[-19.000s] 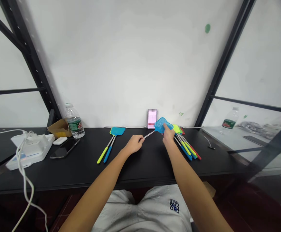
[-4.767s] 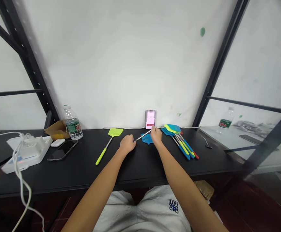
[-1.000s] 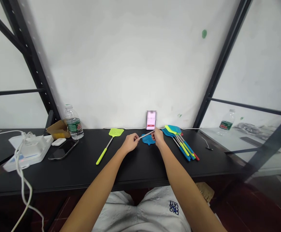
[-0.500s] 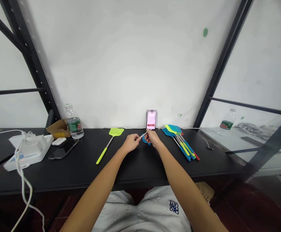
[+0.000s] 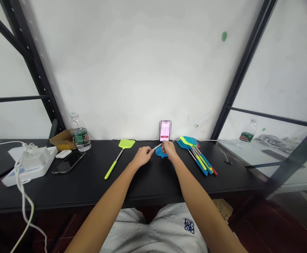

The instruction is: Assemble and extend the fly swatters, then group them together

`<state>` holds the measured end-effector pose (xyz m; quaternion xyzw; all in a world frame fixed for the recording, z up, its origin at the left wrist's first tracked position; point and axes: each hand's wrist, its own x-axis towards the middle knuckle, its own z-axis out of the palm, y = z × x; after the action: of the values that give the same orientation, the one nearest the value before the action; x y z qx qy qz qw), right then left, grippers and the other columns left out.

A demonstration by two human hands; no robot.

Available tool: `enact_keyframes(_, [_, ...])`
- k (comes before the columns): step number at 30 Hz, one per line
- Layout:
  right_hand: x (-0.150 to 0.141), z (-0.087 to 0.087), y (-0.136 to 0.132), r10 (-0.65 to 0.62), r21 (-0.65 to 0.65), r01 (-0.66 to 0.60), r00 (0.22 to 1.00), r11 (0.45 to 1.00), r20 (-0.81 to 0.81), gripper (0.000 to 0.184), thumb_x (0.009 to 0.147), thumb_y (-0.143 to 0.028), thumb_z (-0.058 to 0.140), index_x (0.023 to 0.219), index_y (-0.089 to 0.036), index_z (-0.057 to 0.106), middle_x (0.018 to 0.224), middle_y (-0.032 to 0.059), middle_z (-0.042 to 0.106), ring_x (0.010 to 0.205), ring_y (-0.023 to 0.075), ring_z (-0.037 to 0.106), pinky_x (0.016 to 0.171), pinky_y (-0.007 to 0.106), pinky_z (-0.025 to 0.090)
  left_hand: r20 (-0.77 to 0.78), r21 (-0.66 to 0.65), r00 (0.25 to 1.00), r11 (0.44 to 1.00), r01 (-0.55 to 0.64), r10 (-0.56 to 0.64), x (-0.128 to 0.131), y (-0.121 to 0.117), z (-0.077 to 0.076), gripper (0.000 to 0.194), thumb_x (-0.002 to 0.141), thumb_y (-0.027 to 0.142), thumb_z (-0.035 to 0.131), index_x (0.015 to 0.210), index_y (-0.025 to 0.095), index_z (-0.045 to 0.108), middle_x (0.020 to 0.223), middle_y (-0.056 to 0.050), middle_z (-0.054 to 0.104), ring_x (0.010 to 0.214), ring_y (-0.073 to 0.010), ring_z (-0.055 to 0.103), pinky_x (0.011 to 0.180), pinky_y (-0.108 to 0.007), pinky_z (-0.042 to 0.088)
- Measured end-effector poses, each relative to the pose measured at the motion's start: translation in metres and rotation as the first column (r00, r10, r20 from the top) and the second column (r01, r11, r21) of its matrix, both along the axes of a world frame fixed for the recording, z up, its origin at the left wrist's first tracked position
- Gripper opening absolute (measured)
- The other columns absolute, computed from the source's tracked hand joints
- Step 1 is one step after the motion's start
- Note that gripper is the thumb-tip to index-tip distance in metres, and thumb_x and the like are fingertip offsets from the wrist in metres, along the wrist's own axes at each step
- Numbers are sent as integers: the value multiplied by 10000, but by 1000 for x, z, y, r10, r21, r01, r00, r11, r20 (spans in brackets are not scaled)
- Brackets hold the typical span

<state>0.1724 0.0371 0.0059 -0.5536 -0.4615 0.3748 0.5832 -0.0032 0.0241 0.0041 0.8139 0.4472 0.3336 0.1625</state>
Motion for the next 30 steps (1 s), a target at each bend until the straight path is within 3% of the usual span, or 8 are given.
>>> enact_keyframes(5, [-1,1,-1,62,-45,-59,996,997,71,275,846,-322,430,603,-196,461,548,10,521,415,108,435,392,228,302,-43,2,999,1000,-9,9,0,-2,3,355,899,414,458,725,173,651,684,-40,662,657,-157,574,627,-249,372])
enact_keyframes(8, [5,5,-5,-58,-68,83,951,994,302,384,900,-438,361,706,-183,572,749,86,640,634,182,597,545,267,433,-55,8,997,998,-58,58,1,-2,3,349,907,416,448,762,177,658,732,-50,673,690,-164,584,631,-251,375])
enact_keyframes(12, [8,7,-11,-167,-106,330,698,938,697,541,890,-559,386,1060,-114,640,1153,218,604,1085,328,566,850,386,448,-98,19,984,989,-147,148,1,0,0,308,899,402,468,818,181,668,817,-74,686,764,-185,605,678,-268,395])
enact_keyframes(14, [4,5,-14,-122,-160,403,590,901,798,699,817,-635,484,1202,-60,580,1259,270,522,1183,379,488,922,440,412,-120,19,975,982,-186,187,0,2,-2,288,896,390,475,835,183,666,846,-83,689,805,-197,612,707,-277,406])
enact_keyframes(17, [-6,1,-14,-78,-175,424,516,889,853,878,682,-694,628,1254,-34,543,1291,293,469,1232,407,426,974,481,367,-136,11,963,972,-234,234,-1,4,-4,265,891,379,480,844,185,653,871,-90,688,848,-210,617,724,-286,415])
enact_keyframes(19, [-12,0,-13,-84,-169,420,521,892,849,922,587,-665,733,1241,-41,551,1288,298,463,1232,413,424,983,491,357,-131,5,961,969,-246,244,-2,5,-4,253,890,375,481,847,184,641,880,-93,685,857,-211,618,725,-287,417])
enact_keyframes(25, [0,-2,-2,-103,-249,382,701,890,706,839,321,-439,912,1033,-88,642,1211,299,545,1155,406,522,905,465,430,-70,-13,966,968,-250,249,-3,7,-5,216,868,367,514,783,184,593,834,-87,670,817,-208,617,683,-280,419])
enact_keyframes(30, [24,-13,9,-92,-208,238,837,949,540,499,328,-312,904,700,-161,608,820,126,671,861,280,647,599,271,456,80,-182,980,969,-167,184,-2,7,-2,208,882,350,503,772,180,550,669,-27,650,547,-129,581,561,-237,415])
